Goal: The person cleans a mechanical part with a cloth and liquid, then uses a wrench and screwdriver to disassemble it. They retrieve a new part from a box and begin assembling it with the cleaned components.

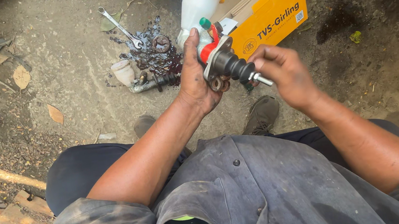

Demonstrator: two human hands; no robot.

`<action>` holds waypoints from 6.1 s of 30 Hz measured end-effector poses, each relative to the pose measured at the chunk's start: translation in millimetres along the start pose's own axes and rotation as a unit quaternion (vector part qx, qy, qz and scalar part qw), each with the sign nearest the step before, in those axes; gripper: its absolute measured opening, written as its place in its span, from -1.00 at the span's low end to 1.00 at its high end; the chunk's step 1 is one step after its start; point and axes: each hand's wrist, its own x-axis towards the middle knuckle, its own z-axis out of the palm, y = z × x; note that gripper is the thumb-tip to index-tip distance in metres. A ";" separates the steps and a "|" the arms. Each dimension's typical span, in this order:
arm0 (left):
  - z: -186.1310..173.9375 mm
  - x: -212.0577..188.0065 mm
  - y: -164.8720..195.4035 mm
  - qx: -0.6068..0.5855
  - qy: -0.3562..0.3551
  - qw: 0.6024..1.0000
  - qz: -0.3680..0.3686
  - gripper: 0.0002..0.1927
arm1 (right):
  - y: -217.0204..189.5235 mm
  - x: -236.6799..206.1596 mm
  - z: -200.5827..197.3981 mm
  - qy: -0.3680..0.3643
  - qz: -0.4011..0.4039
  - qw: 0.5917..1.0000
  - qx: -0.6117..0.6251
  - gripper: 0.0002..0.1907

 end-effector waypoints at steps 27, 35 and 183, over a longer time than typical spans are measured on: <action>-1.7 5.6 -6.1 -0.029 -0.011 0.984 0.174 -0.48 | 34.4 8.1 20.7 0.056 0.023 0.983 0.172 -0.74; 17.3 -17.9 49.2 0.132 -0.101 0.935 0.314 -0.52 | 4.2 14.3 -42.0 -0.014 -0.042 0.927 0.373 -0.65; -35.4 -0.6 33.6 0.195 -0.110 0.973 0.053 -0.46 | -21.4 -16.3 8.1 -0.016 0.026 0.930 0.367 -0.45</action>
